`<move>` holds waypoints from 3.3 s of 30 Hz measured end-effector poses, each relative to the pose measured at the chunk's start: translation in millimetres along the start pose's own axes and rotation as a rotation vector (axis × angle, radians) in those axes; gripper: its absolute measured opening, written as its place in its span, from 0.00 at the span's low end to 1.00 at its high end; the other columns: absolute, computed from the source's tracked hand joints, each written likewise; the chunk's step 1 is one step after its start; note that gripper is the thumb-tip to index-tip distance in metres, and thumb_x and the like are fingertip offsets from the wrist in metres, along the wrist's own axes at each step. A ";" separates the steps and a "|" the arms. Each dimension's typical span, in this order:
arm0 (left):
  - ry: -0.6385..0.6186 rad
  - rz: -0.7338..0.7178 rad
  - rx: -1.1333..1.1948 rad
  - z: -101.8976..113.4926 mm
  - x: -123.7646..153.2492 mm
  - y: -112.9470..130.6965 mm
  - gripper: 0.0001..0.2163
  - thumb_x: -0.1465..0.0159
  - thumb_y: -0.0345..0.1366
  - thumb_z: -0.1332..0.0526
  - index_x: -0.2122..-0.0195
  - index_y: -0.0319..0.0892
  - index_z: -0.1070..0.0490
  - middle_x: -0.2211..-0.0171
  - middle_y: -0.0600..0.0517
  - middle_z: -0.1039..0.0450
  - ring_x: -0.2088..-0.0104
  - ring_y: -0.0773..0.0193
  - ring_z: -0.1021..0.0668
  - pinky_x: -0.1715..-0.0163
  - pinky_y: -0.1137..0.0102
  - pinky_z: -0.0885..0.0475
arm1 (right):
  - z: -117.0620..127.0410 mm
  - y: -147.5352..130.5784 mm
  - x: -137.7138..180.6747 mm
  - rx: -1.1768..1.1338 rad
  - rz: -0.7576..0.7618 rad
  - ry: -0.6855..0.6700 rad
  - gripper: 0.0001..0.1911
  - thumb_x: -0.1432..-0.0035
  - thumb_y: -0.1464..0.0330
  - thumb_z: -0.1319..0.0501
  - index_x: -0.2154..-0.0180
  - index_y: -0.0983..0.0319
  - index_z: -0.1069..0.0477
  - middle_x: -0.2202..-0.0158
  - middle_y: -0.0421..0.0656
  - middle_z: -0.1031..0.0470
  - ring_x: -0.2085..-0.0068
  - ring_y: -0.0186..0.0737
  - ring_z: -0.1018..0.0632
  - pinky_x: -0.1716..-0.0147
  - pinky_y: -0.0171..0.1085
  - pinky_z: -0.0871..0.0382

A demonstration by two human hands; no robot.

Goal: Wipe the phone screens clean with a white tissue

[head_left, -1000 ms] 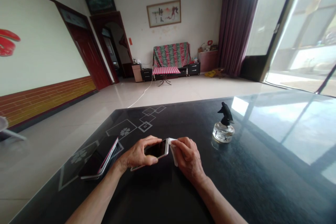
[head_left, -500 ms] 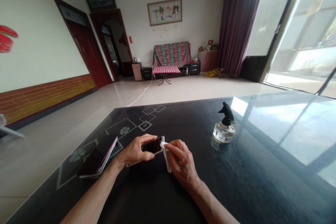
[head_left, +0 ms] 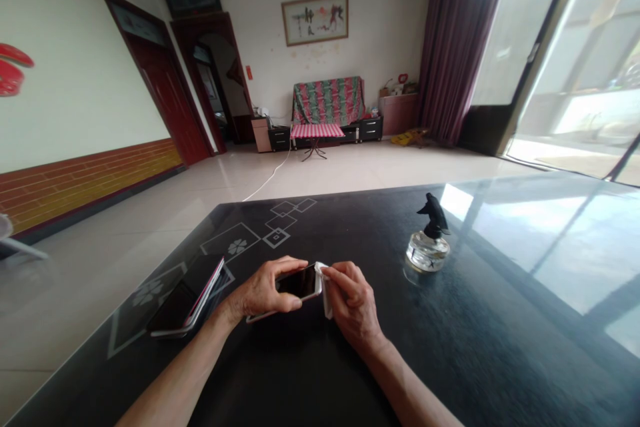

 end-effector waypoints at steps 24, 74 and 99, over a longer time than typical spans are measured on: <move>0.052 0.020 0.009 3.7 -0.7 -3.1 0.30 0.54 0.31 0.32 0.47 0.42 0.30 0.48 0.49 0.29 0.47 0.52 0.27 0.43 0.61 0.34 | -2.6 -1.9 2.8 -0.040 -0.002 -0.012 0.12 0.38 0.70 0.46 0.59 0.57 0.25 0.65 0.44 0.29 0.65 0.37 0.27 0.65 0.37 0.31; -0.021 -0.002 -0.361 -16.9 -2.6 5.1 0.38 0.59 0.35 0.29 0.43 0.40 0.33 0.47 0.44 0.31 0.48 0.50 0.29 0.45 0.59 0.35 | 10.9 26.4 -2.1 0.108 -0.076 0.064 0.12 0.39 0.68 0.46 0.59 0.58 0.25 0.64 0.43 0.28 0.64 0.38 0.27 0.64 0.37 0.32; -0.113 0.019 -0.536 -21.7 -4.9 -3.1 0.32 0.54 0.47 0.29 0.48 0.43 0.32 0.51 0.46 0.33 0.53 0.51 0.28 0.52 0.62 0.31 | -14.4 -14.3 1.7 0.469 0.145 -0.519 0.11 0.41 0.74 0.42 0.66 0.54 0.23 0.66 0.40 0.29 0.63 0.38 0.33 0.56 0.41 0.47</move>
Point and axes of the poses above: each hand's wrist, its own x-axis away from the middle knuckle, its own z-axis out of the back of the hand, y = z × x, the point moved 5 cm from there along -x, towards the middle knuckle
